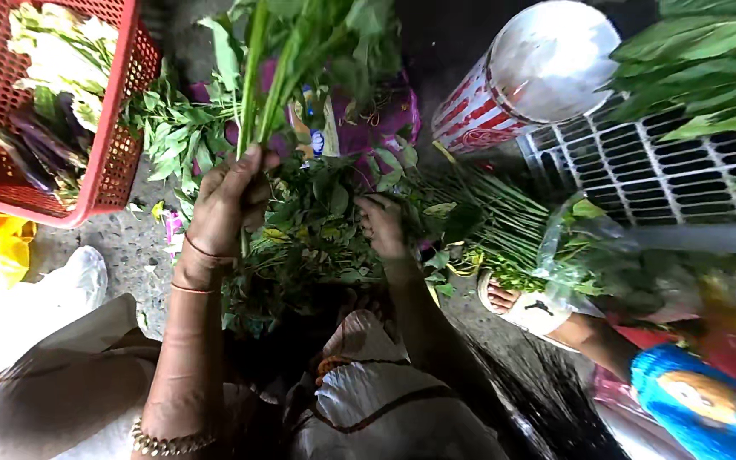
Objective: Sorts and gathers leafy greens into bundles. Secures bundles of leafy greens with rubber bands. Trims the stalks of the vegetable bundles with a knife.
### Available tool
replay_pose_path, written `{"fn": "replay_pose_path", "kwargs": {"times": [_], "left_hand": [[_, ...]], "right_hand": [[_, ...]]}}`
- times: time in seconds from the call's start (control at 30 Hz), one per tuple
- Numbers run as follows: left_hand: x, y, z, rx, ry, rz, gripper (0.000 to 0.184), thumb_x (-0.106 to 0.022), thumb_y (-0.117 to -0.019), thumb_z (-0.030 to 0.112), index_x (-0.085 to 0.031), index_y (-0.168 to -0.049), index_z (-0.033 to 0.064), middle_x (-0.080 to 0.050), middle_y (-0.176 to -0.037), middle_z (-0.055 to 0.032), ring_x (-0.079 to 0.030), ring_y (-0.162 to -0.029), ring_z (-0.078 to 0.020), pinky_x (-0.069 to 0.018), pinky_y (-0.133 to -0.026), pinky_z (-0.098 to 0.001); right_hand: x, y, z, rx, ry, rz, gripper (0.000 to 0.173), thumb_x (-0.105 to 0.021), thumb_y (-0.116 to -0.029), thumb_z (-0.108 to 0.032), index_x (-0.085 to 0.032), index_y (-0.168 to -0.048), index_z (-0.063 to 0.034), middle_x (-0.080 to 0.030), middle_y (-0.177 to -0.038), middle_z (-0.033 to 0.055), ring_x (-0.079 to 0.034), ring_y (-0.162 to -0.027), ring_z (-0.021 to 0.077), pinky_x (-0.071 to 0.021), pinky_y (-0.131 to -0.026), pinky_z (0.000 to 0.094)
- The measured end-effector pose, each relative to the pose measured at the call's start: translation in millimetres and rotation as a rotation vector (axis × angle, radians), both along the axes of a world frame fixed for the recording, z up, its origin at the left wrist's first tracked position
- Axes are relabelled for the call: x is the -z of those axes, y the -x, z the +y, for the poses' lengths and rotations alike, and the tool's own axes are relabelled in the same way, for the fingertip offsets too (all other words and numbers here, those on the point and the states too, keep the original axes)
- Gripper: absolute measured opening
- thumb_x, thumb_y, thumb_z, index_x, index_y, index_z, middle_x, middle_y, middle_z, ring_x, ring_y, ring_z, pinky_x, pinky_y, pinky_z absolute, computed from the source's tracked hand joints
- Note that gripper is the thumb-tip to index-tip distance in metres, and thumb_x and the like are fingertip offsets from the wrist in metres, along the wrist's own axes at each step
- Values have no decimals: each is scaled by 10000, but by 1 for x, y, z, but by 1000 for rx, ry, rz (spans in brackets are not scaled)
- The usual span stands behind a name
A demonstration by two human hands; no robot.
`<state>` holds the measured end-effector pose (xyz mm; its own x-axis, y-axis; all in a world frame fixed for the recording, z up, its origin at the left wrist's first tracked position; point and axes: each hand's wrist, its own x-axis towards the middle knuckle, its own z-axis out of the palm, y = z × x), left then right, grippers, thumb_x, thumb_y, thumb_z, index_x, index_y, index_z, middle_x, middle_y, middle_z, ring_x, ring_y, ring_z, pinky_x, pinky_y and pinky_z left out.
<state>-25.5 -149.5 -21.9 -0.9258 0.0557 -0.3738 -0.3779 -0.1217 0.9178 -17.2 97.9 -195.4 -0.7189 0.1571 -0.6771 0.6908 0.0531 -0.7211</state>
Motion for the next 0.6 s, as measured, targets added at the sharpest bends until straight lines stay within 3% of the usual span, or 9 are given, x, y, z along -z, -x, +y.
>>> {"fn": "replay_pose_path", "kwargs": {"times": [0.07, 0.13, 0.17, 0.2, 0.3, 0.43, 0.47, 0.5, 0.6], "left_hand": [[18, 7, 5, -44, 38, 23, 303, -305, -1116, 260, -573, -1092, 121, -426, -593, 97, -375, -433, -8, -375, -411, -167], [43, 13, 11, 6, 284, -63, 289, -364, -1119, 247, -546, -1205, 40, -471, -677, 34, -433, -500, -56, -429, -482, -232], [52, 16, 15, 25, 356, -151, 341, -381, -1124, 272, -548, -1273, 14, -491, -730, -5, -443, -534, -90, -435, -516, -272], [59, 17, 21, -11, 358, -211, 346, -387, -1125, 285, -559, -1261, 17, -480, -724, -6, -417, -522, -88, -406, -501, -268], [60, 15, 38, -265, 71, -305, 325, -354, -1127, 316, -567, -1008, 101, -352, -541, 82, -308, -397, -23, -293, -376, -179], [51, -5, 35, -277, -183, -293, 384, -447, -1063, 540, -533, -903, 202, -328, -521, 72, -289, -377, -37, -291, -371, -177], [51, -7, 37, -282, -208, -276, 374, -481, -1051, 539, -535, -886, 206, -319, -513, 69, -282, -369, -39, -291, -365, -178], [52, -7, 39, -293, -231, -263, 340, -500, -1050, 514, -557, -909, 210, -317, -506, 71, -285, -363, -35, -298, -358, -176], [55, -7, 48, -325, -312, -249, 373, -416, -1085, 491, -623, -1239, 222, -277, -496, 87, -249, -344, -11, -268, -335, -162]], "right_hand": [[-13, -1, 0, 82, 22, 45, 250, -604, -1025, -294, -635, -1223, -145, -587, -872, -15, -411, -542, 38, -353, -470, 200], [-23, 0, 5, 156, 18, 174, 215, -568, -1035, -227, -628, -1179, -79, -642, -913, 4, -485, -550, 43, -423, -476, 209], [-30, -2, 11, 166, 11, 255, 219, -546, -1045, -222, -623, -1175, -64, -667, -929, 7, -521, -562, 42, -456, -494, 212], [-39, -3, 18, 166, 9, 325, 237, -528, -1054, -229, -617, -1188, -55, -682, -952, 11, -551, -591, 52, -487, -529, 229], [-68, -3, 43, 190, 40, 503, 215, -481, -1061, -214, -602, -1183, -85, -695, -1008, -23, -615, -667, 44, -542, -602, 231], [-103, 2, 65, 343, 177, 652, 232, -400, -1077, -180, -625, -1110, -135, -701, -991, -30, -649, -705, 71, -565, -615, 229], [-109, 3, 67, 381, 197, 662, 242, -388, -1079, -185, -625, -1107, -143, -697, -985, -30, -653, -716, 73, -563, -610, 228], [-114, 3, 66, 411, 209, 670, 244, -379, -1084, -187, -619, -1103, -149, -696, -978, -32, -657, -722, 73, -560, -601, 223], [-122, 1, 62, 456, 199, 683, 230, -395, -1095, -197, -619, -1085, -146, -693, -921, -30, -648, -684, 71, -558, -586, 223]]}}
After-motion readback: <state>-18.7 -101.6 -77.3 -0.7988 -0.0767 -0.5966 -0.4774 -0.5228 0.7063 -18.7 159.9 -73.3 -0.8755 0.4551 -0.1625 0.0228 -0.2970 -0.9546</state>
